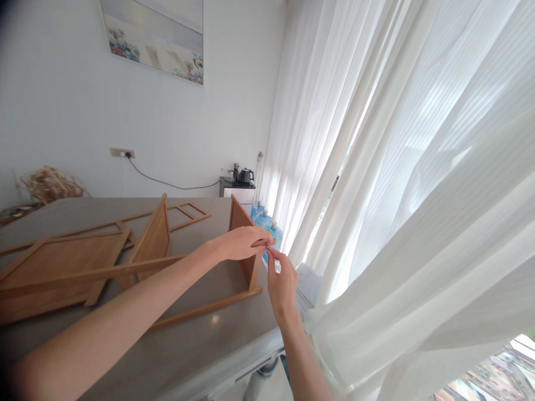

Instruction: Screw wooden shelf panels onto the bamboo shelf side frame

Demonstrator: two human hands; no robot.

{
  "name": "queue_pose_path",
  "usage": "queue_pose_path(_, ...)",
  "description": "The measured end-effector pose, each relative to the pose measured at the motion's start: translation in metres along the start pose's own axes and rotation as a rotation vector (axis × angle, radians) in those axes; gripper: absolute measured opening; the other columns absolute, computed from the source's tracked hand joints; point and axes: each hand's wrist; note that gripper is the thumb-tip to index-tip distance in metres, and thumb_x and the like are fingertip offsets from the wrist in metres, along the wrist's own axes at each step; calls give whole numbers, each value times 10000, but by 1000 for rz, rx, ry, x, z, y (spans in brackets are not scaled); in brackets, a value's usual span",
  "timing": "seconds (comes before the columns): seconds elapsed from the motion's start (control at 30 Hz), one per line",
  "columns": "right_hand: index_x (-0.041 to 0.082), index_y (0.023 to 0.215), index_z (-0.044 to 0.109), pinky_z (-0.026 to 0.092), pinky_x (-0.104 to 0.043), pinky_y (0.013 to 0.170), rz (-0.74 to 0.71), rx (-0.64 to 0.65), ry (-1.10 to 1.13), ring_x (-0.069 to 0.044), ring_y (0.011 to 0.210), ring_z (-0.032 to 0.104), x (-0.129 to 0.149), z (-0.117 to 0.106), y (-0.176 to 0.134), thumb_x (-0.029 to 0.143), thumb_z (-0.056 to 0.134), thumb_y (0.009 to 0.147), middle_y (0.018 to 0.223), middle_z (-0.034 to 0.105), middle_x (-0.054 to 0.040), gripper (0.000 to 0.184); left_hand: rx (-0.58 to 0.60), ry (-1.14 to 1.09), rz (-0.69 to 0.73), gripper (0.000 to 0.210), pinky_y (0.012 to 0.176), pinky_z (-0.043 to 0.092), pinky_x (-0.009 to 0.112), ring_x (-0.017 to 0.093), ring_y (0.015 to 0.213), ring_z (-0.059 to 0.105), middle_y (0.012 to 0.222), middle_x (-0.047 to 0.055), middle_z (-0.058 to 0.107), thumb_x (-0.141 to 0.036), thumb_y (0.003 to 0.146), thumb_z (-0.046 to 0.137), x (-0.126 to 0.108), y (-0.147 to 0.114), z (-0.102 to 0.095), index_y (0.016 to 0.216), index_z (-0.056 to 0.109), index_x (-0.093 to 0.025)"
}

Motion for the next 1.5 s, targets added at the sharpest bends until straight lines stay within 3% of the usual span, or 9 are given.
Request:
queue_pose_path(0.17,227,1059,671,513,-319,750,-71,-82,-24,-203,893,673,-6,4,0,369,513,966,1004,727,-44,232,-11,-36,25,190,837,445,290,186,935,616,1061,27,609,-306,957,424,3,0,2,1046,587,-269)
queue_pose_path(0.37,230,1071,668,522,-326,817,-266,-91,-75,-191,973,666,-14,6,1,278,506,975,1041,724,-42,194,-13,-41,26,202,858,442,298,194,954,613,1057,30,605,-317,965,412,3,0,2,1051,588,-269)
queue_pose_path(0.6,229,1084,676,535,-346,846,-359,-113,-158,-188,980,677,-18,6,1,230,518,968,1057,729,-47,196,-22,-53,39,191,853,444,292,189,936,614,1042,31,606,-316,963,408,0,-1,-1,1022,579,-254)
queue_pose_path(0.97,231,1304,565,506,-401,892,-692,77,-257,-228,1178,603,-27,-18,17,92,463,957,1271,646,-72,387,2,-56,34,201,840,438,300,188,933,608,1032,35,594,-334,977,398,3,0,1,1036,572,-253)
queue_pose_path(1.1,215,1334,538,492,-397,880,-733,112,-273,-232,1188,592,-26,-22,19,67,468,945,1289,633,-83,422,16,-65,25,193,808,442,298,183,901,606,1028,36,587,-328,973,400,3,0,1,1020,573,-254)
queue_pose_path(1.23,229,1219,632,503,-379,820,-592,108,-234,-224,1015,663,-21,-18,17,164,493,965,1159,703,-60,296,6,-57,17,169,786,445,300,183,877,606,1015,31,591,-316,964,418,1,1,-1,998,571,-254)
queue_pose_path(1.37,253,1027,720,525,-337,683,-167,108,-105,-197,743,676,-8,-15,15,384,528,958,906,750,-33,243,7,-50,14,164,764,445,299,187,875,606,1010,38,594,-295,955,426,-1,1,-2,995,577,-246)
queue_pose_path(1.5,246,941,732,555,-354,740,165,167,155,-222,796,701,5,-15,15,492,588,895,869,750,-38,289,7,-35,24,150,779,445,301,187,884,607,1007,35,598,-261,938,436,-1,1,-2,986,577,-245)
Point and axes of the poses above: each hand's wrist, its own y-axis towards the middle knuckle, its own z-axis out of the palm, x = y × z
